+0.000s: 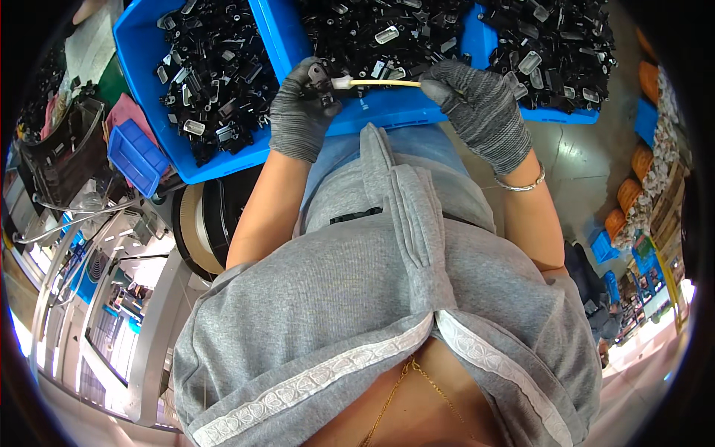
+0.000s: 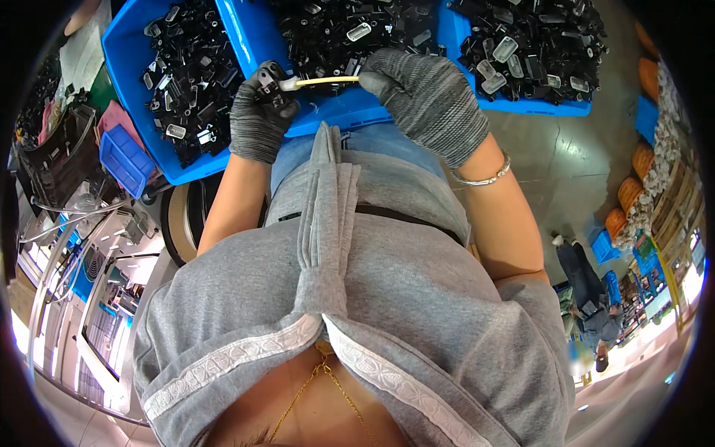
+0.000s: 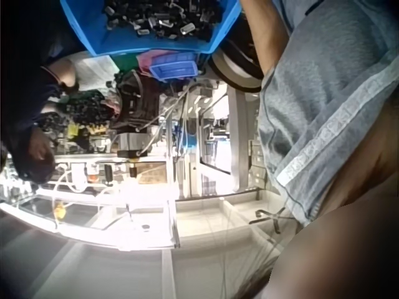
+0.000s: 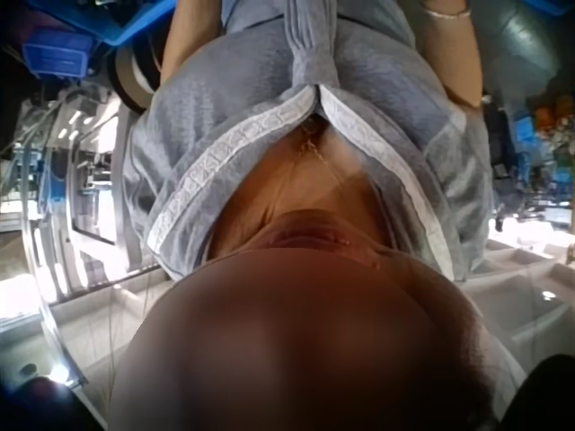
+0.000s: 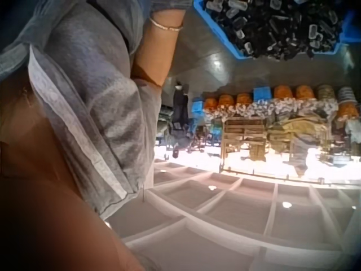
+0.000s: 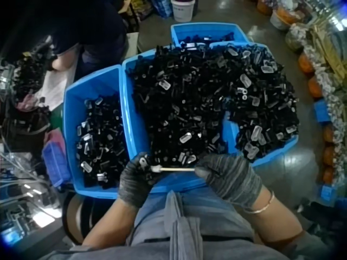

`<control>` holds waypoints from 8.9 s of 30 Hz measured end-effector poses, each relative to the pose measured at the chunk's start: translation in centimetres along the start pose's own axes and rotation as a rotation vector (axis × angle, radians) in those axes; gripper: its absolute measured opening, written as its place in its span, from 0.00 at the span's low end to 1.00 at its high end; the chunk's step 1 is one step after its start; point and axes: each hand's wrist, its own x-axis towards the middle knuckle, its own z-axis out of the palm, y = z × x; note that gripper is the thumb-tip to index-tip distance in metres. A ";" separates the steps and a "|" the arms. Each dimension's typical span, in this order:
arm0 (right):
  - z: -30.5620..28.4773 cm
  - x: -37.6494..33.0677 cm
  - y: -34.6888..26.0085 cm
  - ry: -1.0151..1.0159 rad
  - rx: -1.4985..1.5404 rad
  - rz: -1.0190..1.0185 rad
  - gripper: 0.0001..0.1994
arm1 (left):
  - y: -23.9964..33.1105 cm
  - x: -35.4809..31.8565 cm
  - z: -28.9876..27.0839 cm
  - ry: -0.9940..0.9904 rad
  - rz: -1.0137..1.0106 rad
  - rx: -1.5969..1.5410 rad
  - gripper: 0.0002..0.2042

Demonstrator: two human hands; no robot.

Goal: Applying a liquid to small black plastic components using a hand-held brush.

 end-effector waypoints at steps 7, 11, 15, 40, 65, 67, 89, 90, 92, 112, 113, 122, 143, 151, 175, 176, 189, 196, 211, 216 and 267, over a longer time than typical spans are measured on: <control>3.5 0.5 -0.5 0.013 -0.046 -0.154 0.12 | 0.9 -0.9 -1.7 -0.015 0.044 0.131 0.13; -0.7 1.5 1.6 0.068 -0.147 -0.077 0.10 | 5.6 0.9 -7.6 0.211 0.411 -0.108 0.11; -6.9 0.0 5.7 0.227 0.013 0.331 0.10 | 9.9 1.2 -13.2 0.703 0.819 1.126 0.10; -2.5 -1.6 9.4 0.141 0.200 0.522 0.11 | -11.2 17.8 -6.8 -0.252 -0.013 2.440 0.24; -4.7 1.1 7.2 -0.043 0.046 0.283 0.14 | 1.2 7.5 -3.0 -0.480 -0.108 0.171 0.17; -4.7 1.8 6.6 -0.045 0.054 0.304 0.14 | 0.7 7.8 -2.5 -0.451 -0.082 0.129 0.17; -0.2 2.4 3.5 -0.247 0.288 0.124 0.11 | 4.9 0.9 1.6 -0.745 -0.074 0.579 0.28; -0.4 2.6 3.5 -0.282 0.303 0.141 0.11 | 4.9 0.9 0.8 -0.805 -0.030 0.501 0.25; -1.5 3.5 3.3 -0.303 0.206 0.073 0.12 | 6.0 -0.4 0.2 -0.752 -0.012 0.536 0.26; -2.1 0.2 9.3 0.320 0.139 0.620 0.12 | -13.2 16.6 -1.7 0.014 0.176 1.992 0.31; -1.8 0.0 9.4 0.329 0.106 0.594 0.12 | -13.9 17.4 -2.4 0.040 0.200 1.937 0.33; -1.1 0.4 9.3 0.078 -0.165 0.494 0.13 | -8.3 16.3 -5.4 -0.312 0.329 1.393 0.20; 0.5 3.6 3.5 0.217 -0.382 -0.302 0.11 | 7.7 2.1 -3.1 -0.044 0.729 1.966 0.12; -4.1 1.3 9.2 0.388 0.257 0.518 0.13 | 2.3 4.2 -1.6 -0.098 1.049 1.955 0.21; -0.2 1.0 9.5 0.057 0.175 0.521 0.16 | -5.6 10.5 -7.1 -0.063 -0.161 0.861 0.11; -0.1 1.2 9.7 0.032 0.206 0.521 0.15 | -5.3 9.9 -5.6 0.075 -0.258 0.667 0.13; 0.0 -0.7 10.6 0.032 0.133 0.482 0.20 | -12.0 17.3 -7.2 0.243 -0.103 2.487 0.19; 0.0 -0.9 10.5 0.006 0.141 0.514 0.19 | -7.8 13.7 -7.1 -0.391 0.239 2.269 0.16; -2.4 0.4 5.5 -0.084 -0.131 0.146 0.14 | -3.1 5.7 -4.5 -0.409 0.040 0.851 0.25; -1.8 1.2 2.7 -0.097 0.050 0.147 0.14 | 0.9 1.8 -0.4 -0.501 0.343 1.585 0.24; -5.6 1.2 4.5 0.053 -0.315 -0.055 0.13 | -0.8 5.1 0.7 -0.451 0.318 1.138 0.29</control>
